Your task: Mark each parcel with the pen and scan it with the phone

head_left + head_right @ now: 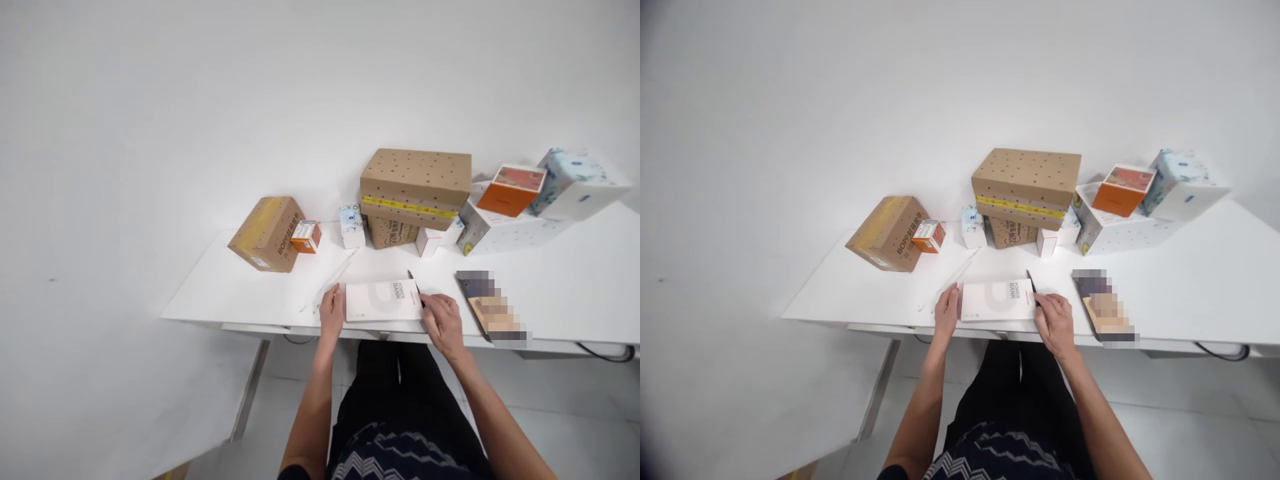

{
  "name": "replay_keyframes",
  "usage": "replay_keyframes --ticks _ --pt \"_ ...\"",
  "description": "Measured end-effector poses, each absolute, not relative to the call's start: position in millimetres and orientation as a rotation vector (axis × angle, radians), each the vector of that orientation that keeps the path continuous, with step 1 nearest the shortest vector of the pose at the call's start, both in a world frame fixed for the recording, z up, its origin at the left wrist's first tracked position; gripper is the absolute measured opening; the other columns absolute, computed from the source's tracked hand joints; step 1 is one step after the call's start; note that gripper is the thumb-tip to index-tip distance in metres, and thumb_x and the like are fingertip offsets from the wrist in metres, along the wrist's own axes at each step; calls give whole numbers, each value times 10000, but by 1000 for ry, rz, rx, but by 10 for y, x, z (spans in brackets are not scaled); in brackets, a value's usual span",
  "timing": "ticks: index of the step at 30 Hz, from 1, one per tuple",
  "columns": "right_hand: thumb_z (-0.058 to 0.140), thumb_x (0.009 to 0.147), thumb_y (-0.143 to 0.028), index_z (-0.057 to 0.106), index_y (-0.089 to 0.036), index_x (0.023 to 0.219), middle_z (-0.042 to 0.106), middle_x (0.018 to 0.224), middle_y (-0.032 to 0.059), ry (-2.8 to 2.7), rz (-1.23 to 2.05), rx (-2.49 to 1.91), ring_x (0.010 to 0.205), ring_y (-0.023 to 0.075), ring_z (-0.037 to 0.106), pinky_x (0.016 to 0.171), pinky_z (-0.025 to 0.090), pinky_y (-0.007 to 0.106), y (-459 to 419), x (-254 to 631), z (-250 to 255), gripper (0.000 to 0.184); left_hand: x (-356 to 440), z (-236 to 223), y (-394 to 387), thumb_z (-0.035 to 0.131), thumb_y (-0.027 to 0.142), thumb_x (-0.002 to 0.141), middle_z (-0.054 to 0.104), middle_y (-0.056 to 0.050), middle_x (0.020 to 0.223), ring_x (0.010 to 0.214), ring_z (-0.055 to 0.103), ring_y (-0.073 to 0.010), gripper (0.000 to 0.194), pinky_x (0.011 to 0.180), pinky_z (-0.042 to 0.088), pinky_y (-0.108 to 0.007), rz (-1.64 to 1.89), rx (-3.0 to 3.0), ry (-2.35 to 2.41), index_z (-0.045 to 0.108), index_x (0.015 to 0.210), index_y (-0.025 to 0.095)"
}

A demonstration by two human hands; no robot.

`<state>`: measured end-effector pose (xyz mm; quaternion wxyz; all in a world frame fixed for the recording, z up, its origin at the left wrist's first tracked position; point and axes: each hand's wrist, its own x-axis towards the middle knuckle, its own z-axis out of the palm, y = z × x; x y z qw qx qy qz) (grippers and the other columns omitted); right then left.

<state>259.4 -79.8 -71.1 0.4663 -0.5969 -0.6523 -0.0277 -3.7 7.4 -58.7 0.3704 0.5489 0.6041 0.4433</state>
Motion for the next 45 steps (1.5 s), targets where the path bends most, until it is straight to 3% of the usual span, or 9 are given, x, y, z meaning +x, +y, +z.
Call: replay_keyframes --ticks 8,14,21,27,31,34,37,40,45 --pt "508 860 -267 674 -209 1055 712 923 64 -1560 -1 -1584 983 270 560 864 439 450 -825 2565 -688 263 -170 -549 -185 344 466 958 677 -110 1083 1095 568 -243 465 987 415 -412 963 1734 1567 703 1022 178" --pt "529 851 -279 641 -220 1149 719 981 61 -1608 -23 -1646 1048 284 555 892 411 472 -844 2548 -744 324 -129 -577 -333 306 418 977 652 -102 1182 1155 501 -253 445 1034 365 -450 911 1899 1514 628 1202 209" --pt "552 813 -271 478 -224 1358 638 1203 90 -1727 25 -1518 1157 319 492 945 395 525 -892 2550 -713 552 -189 -487 -395 510 448 889 458 -84 1417 1343 392 -243 538 1106 343 -398 921 1696 1304 446 1392 267" --pt "509 816 -154 369 -263 1431 554 1308 95 -1679 -26 -1445 1164 291 481 947 415 508 -945 2407 -643 640 -225 -284 -440 590 435 852 386 -93 1451 1366 375 -236 639 1086 372 -347 962 1637 1221 363 1431 286" --pt "495 837 -143 394 -280 1414 589 1252 90 -1633 -35 -1461 1123 285 499 937 414 508 -972 2401 -600 602 -276 -168 -449 564 442 872 490 -97 1361 1265 483 -230 548 1033 417 -353 930 1633 1253 435 1376 271" --pt "502 865 -209 410 -271 1408 578 1252 99 -1633 45 -1487 1125 287 492 946 412 507 -983 2418 -558 553 -316 -142 -418 506 481 896 584 -88 1189 1156 542 -217 394 1016 414 -348 943 1721 1329 583 1194 235" --pt "488 899 -283 408 -258 1406 553 1287 107 -1602 118 -1503 1141 285 473 947 425 494 -964 2400 -513 514 -317 -180 -378 435 519 916 596 -84 1106 1090 562 -209 386 984 429 -334 977 1760 1391 629 1069 223" --pt "474 919 -335 421 -251 1385 551 1304 107 -1570 189 -1538 1150 285 467 950 432 491 -931 2362 -495 477 -278 -264 -350 403 529 924 585 -89 1152 1124 551 -212 414 982 431 -329 998 1733 1409 610 1113 225" --pt "485 917 -373 482 -217 1321 604 1103 128 -1512 238 -1634 1089 293 478 877 481 457 -906 2310 -521 433 -225 -462 -303 500 532 881 639 -83 1088 1066 597 -214 416 933 467 -337 965 1611 1422 574 1153 227"
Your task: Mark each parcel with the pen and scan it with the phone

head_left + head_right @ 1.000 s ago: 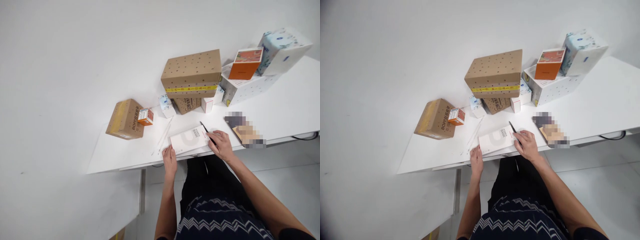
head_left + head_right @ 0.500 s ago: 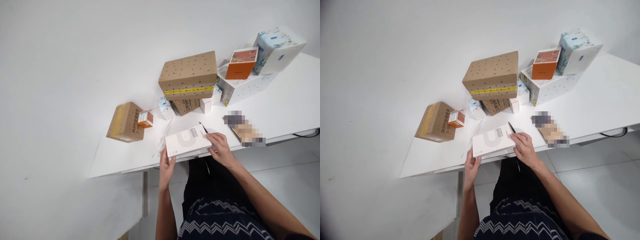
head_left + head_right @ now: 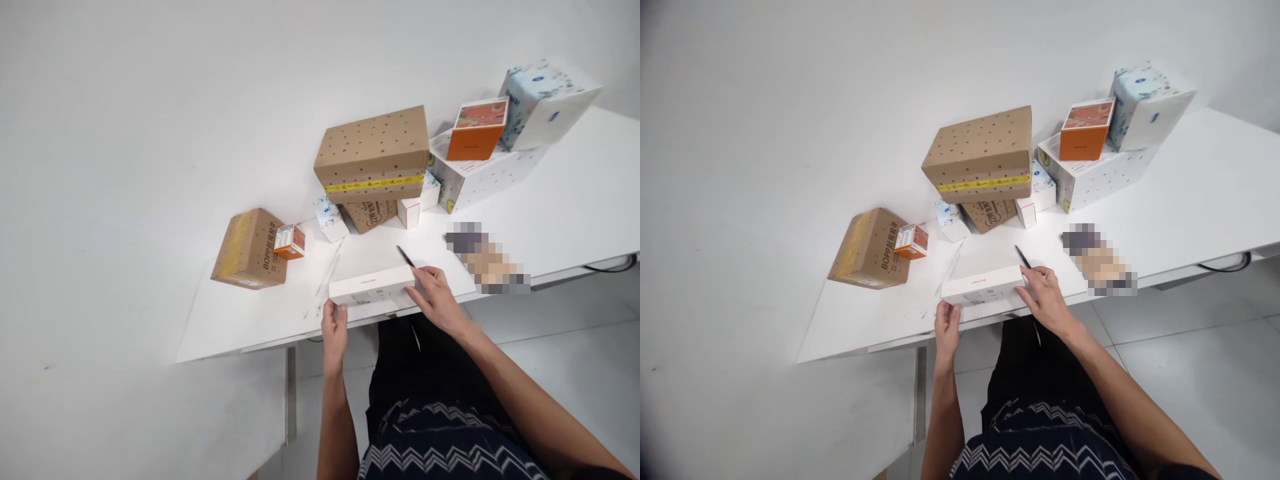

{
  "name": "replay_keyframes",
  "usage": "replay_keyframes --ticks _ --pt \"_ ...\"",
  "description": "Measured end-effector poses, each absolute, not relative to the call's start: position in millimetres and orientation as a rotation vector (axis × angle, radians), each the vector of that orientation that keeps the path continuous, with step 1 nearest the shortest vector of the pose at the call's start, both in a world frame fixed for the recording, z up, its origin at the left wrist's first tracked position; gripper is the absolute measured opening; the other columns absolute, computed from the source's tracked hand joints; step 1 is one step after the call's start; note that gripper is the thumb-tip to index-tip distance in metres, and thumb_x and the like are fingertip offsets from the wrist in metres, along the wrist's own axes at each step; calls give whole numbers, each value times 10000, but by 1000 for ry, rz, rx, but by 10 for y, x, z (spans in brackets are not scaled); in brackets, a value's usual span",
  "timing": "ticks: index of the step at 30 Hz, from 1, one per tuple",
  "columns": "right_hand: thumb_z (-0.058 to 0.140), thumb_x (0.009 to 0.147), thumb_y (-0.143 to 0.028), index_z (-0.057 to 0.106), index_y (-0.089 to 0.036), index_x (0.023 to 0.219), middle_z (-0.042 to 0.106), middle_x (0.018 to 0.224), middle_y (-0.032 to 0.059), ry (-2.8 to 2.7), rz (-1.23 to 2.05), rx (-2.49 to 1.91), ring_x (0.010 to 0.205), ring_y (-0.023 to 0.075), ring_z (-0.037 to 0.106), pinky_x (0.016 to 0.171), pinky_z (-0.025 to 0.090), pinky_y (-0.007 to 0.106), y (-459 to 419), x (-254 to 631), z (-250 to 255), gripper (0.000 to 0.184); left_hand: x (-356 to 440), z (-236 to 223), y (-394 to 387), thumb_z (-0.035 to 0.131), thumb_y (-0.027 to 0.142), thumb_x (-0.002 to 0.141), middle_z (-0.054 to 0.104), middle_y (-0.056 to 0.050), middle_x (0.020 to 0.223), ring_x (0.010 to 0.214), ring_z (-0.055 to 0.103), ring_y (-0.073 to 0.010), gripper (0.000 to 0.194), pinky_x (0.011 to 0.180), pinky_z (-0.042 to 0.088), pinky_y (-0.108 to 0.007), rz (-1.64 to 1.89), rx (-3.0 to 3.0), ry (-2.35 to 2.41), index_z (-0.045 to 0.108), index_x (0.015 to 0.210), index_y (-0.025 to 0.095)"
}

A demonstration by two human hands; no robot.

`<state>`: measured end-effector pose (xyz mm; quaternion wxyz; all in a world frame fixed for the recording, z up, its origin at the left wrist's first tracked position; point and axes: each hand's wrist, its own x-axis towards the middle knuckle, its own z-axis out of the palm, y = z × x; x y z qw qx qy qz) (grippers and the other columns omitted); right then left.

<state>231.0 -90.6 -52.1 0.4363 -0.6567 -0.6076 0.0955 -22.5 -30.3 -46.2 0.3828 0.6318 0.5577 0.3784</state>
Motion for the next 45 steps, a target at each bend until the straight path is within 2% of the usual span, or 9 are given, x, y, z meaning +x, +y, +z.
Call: replay_keyframes --ticks 6,11,18,23,27,30,33,37,45 --pt "516 899 -415 526 -209 1205 593 1026 123 -1383 165 -1696 1022 284 520 827 486 448 -856 2262 -550 369 -188 -590 -234 543 498 868 622 -118 1160 1099 587 -217 435 961 449 -367 1032 1560 1422 537 1178 193" --pt "536 895 -382 615 -191 976 624 906 113 -1434 -8 -1738 1010 297 494 833 467 456 -815 2257 -608 222 -142 -567 -249 540 510 865 652 -105 1064 1000 612 -212 395 891 476 -357 1081 1500 1564 589 1078 181" --pt "527 900 -330 720 -174 852 641 1033 132 -1498 -125 -1843 1049 306 433 868 438 471 -853 2286 -593 254 -188 -539 -212 398 519 925 636 -101 1037 1014 570 -224 418 922 451 -386 962 1730 1622 640 1004 188" --pt "494 909 -383 707 -184 1017 579 1204 143 -1665 -40 -1898 1174 348 383 924 403 498 -963 2362 -556 311 -218 -528 -207 416 494 931 604 -113 1188 1159 516 -239 423 1031 386 -424 899 1756 1568 614 1170 208" --pt "596 817 -503 527 -141 1300 443 1393 187 -1906 23 -1888 1295 410 287 962 367 550 -1063 2399 -571 607 -275 -498 -229 532 475 885 505 -105 1343 1293 423 -244 502 1065 364 -402 804 1747 1463 508 1328 242" --pt "569 858 -421 484 -158 1332 424 1425 175 -1930 -1 -1889 1336 402 252 988 341 564 -1092 2410 -578 548 -336 -482 -227 629 435 829 465 -96 1364 1295 425 -239 616 1059 370 -371 803 1764 1318 440 1388 260" --pt "528 892 -421 521 -183 1291 417 1439 157 -1899 7 -1849 1351 386 248 990 351 551 -1083 2423 -546 464 -389 -459 -213 619 410 840 489 -85 1290 1170 509 -204 587 974 421 -324 864 1738 1299 448 1385 272" --pt "516 899 -451 591 -193 1190 443 1422 141 -1839 38 -1750 1350 370 266 995 367 539 -1055 2432 -457 395 -423 -378 -193 617 418 842 532 -44 1026 929 542 -153 507 854 448 -282 975 1728 1349 534 1315 254" --pt "532 907 -377 641 -171 904 513 1370 135 -1762 55 -1645 1320 366 309 1022 355 555 -1070 2322 -300 234 -343 -136 -72 586 516 836 523 -44 963 900 549 -152 463 782 464 -252 1234 1737 1385 635 1183 214"
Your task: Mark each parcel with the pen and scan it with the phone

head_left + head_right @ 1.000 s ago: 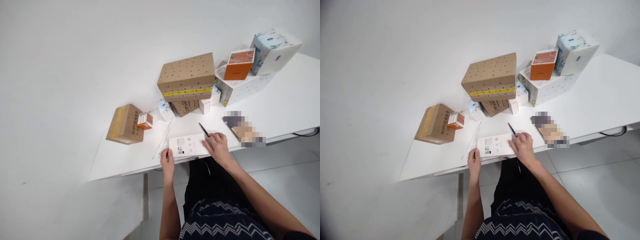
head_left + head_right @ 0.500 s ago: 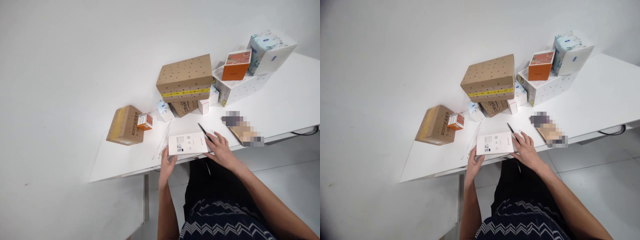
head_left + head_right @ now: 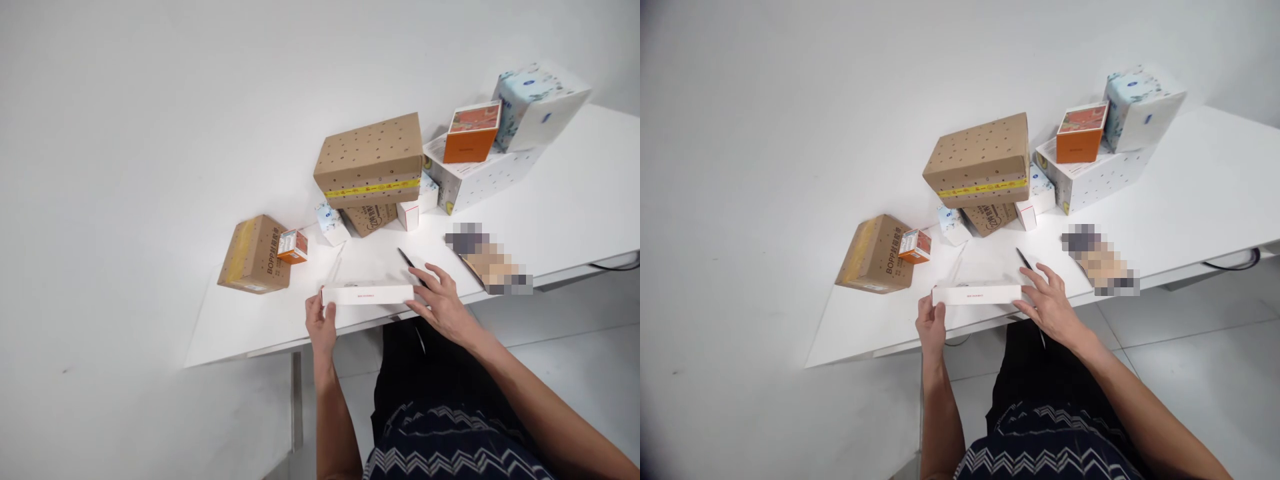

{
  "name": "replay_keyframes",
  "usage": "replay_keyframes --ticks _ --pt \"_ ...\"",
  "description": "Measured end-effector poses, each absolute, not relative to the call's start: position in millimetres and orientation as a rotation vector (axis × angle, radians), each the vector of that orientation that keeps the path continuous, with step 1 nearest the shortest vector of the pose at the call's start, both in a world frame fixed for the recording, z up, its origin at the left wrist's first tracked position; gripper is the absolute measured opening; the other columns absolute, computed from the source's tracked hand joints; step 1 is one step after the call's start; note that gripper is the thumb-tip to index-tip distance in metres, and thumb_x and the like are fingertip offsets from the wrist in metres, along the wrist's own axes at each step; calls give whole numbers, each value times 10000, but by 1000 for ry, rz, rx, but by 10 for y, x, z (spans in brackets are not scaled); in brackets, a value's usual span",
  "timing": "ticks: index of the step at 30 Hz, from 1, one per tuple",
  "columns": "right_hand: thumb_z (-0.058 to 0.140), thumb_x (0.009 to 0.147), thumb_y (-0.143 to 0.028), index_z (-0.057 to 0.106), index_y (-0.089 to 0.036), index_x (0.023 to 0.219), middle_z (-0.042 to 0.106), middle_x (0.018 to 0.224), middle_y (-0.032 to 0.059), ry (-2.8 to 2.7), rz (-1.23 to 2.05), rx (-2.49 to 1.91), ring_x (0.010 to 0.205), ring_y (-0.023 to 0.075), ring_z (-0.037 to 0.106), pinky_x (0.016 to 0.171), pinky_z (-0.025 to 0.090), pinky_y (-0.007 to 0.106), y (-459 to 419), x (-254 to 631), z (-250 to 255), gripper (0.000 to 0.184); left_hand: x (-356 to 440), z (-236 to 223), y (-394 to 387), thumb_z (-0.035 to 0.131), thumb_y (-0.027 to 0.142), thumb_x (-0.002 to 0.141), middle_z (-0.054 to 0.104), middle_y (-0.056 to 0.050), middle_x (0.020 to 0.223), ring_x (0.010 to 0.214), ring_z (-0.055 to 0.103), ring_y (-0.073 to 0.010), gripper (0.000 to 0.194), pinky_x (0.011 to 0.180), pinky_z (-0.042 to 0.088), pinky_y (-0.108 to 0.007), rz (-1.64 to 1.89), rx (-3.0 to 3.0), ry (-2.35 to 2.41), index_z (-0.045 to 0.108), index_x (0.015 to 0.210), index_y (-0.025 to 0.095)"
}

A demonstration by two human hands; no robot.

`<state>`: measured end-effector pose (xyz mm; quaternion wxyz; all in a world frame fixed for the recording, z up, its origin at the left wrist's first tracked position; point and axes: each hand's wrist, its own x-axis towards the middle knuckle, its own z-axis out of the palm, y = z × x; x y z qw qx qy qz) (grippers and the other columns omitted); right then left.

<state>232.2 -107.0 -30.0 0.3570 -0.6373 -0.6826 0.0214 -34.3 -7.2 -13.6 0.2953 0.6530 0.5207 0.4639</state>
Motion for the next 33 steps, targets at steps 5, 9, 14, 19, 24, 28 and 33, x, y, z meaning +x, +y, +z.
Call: replay_keyframes --ticks 5,9,14,19,24,28,33 --pt "519 917 -324 602 -192 754 560 1321 105 -1740 194 -1532 1283 320 352 1010 393 513 -1098 2218 -304 226 -143 41 94 542 559 844 567 -70 1024 940 562 -170 464 799 468 -266 1321 1829 1482 649 1137 215" --pt "453 944 -260 605 -199 770 609 1203 112 -1571 235 -1515 1164 267 443 953 443 463 -1025 2207 -343 239 55 19 243 485 520 882 595 -62 893 822 562 -169 384 698 460 -269 1185 1839 1648 681 962 200" --pt "441 946 -264 648 -187 790 642 1076 119 -1523 133 -1635 1025 257 493 905 436 459 -898 2309 -394 270 125 -230 304 433 441 911 619 -68 845 783 561 -188 368 762 456 -325 1026 1884 1710 675 1039 195" --pt "454 930 -287 694 -185 879 626 1099 128 -1586 6 -1801 1015 282 487 874 428 448 -845 2445 -534 266 41 -496 234 495 428 870 678 -90 890 755 580 -195 354 752 462 -342 986 1787 1722 691 1030 180" --pt "463 900 -355 635 -150 1090 607 932 160 -1638 -11 -2040 851 295 532 739 456 430 -731 2509 -638 328 50 -649 190 488 399 874 668 -104 959 786 582 -190 362 785 464 -355 1104 1719 1741 664 1086 165" --pt "378 912 -270 541 -138 1251 615 873 144 -1695 123 -2167 765 266 578 655 462 369 -604 2516 -595 399 129 -709 183 458 345 890 622 -121 1057 891 582 -185 351 825 466 -335 1236 1660 1726 626 1141 165" --pt "388 868 -198 567 -136 1274 608 801 102 -1631 336 -2122 609 194 589 630 460 322 -589 2604 -512 449 177 -751 177 421 257 884 568 -122 1093 1030 555 -197 310 926 443 -353 1341 1606 1692 656 1066 171"
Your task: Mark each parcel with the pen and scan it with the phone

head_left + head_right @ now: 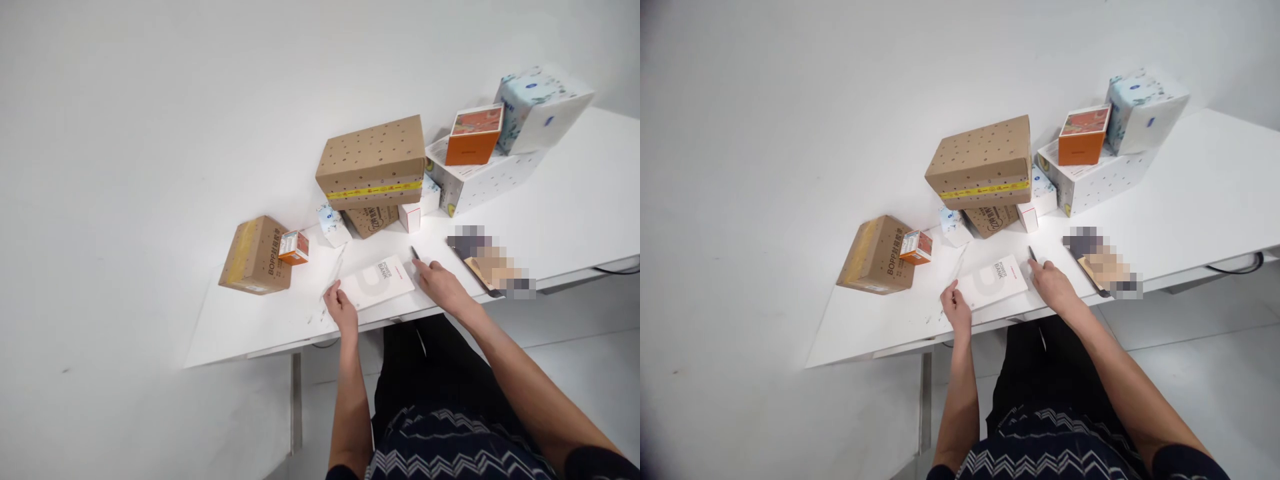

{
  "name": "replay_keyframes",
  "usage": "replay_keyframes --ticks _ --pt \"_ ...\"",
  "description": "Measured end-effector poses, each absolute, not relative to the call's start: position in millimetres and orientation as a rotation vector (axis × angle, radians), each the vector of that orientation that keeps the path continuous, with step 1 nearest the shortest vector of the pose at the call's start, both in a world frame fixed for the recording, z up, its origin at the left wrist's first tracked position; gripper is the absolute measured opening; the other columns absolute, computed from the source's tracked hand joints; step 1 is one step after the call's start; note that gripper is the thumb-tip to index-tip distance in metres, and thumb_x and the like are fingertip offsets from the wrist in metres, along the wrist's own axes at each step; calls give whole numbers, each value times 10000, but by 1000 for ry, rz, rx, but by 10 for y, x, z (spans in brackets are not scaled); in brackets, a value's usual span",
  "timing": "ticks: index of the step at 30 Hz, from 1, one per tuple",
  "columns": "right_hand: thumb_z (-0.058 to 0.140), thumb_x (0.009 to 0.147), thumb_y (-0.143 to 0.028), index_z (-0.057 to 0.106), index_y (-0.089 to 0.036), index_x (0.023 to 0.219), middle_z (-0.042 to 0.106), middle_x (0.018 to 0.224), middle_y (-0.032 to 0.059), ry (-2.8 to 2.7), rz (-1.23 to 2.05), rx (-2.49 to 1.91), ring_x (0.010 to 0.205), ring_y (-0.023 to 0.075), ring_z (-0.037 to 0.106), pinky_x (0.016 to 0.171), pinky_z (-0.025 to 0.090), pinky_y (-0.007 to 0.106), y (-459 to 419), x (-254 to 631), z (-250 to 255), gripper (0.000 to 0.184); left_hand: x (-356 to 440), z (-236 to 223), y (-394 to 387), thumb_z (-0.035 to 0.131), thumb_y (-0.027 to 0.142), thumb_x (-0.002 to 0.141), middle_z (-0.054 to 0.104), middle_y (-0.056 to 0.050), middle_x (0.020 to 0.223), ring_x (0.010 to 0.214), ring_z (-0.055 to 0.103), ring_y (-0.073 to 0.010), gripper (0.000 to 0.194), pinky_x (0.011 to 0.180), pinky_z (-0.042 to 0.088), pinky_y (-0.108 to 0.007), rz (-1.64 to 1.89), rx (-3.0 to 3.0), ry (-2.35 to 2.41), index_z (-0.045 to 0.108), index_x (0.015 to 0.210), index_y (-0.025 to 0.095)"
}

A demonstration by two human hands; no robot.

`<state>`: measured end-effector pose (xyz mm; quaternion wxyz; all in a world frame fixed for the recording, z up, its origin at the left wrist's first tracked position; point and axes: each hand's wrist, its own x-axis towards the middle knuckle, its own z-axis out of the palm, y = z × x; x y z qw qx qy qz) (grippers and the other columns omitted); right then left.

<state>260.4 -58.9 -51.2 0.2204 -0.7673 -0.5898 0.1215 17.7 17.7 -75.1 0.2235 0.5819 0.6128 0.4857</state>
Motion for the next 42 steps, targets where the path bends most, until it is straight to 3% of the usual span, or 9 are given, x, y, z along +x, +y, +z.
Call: replay_keyframes --ticks 6,11,15,18,20,23,26,31,42 --pt "391 841 -238 658 -179 1022 619 722 32 -988 753 -1622 616 161 568 604 477 305 -762 2711 -432 328 144 -777 159 457 197 843 546 -92 1153 1137 531 -196 287 1015 408 -363 1312 1604 1569 689 1013 204" --pt "627 787 -352 578 -225 949 634 779 21 -887 806 -1275 711 157 586 662 480 299 -776 2546 -153 211 217 -764 113 577 212 777 513 -99 1192 1174 518 -218 295 987 442 -355 1252 1635 1450 672 1056 212" --pt "597 833 -425 499 -231 789 518 590 -40 -874 814 -1308 554 117 482 556 410 252 -686 2318 28 222 364 -753 29 569 194 775 498 -104 1185 1179 513 -222 296 995 444 -363 1260 1652 1401 660 1056 211" --pt "477 900 -452 542 -222 853 535 557 -40 -906 909 -1318 550 128 502 594 438 275 -559 2178 33 243 470 -737 -43 537 182 796 483 -109 1208 1195 500 -228 302 922 494 -343 1238 1671 1376 646 1077 213" --pt "452 906 -445 598 -209 954 642 681 2 -938 1000 -1288 668 152 592 701 481 309 -457 2107 -16 282 514 -723 -77 517 174 806 469 -116 1227 1199 494 -235 309 846 524 -323 1216 1672 1375 635 1089 211" --pt "545 840 -401 634 -211 977 700 900 41 -991 1052 -1300 826 181 640 794 493 337 -327 2029 -123 250 541 -707 -98 507 146 799 480 -120 1206 1178 504 -238 297 918 492 -369 1227 1746 1400 626 1067 193" --pt "602 771 -342 616 -214 883 668 813 15 -1069 974 -1394 731 168 613 695 488 307 -267 1979 -213 171 547 -702 -102 499 127 799 499 -121 1159 1150 514 -233 271 1001 425 -417 1273 1835 1419 607 1043 173" --pt "485 847 -365 510 -213 726 559 638 -18 -1140 907 -1436 529 119 502 517 391 253 -280 1949 -254 196 562 -695 -109 514 170 829 517 -120 1129 1127 523 -230 208 990 423 -416 1297 1857 1424 592 1021 176" --pt "433 872 -348 491 -224 758 442 538 -57 -1353 795 -1505 492 121 429 517 325 256 -283 1943 -258 179 568 -705 -102 511 161 828 512 -117 1122 1127 523 -226 202 992 419 -410 1308 1883 1420 586 1015 176"
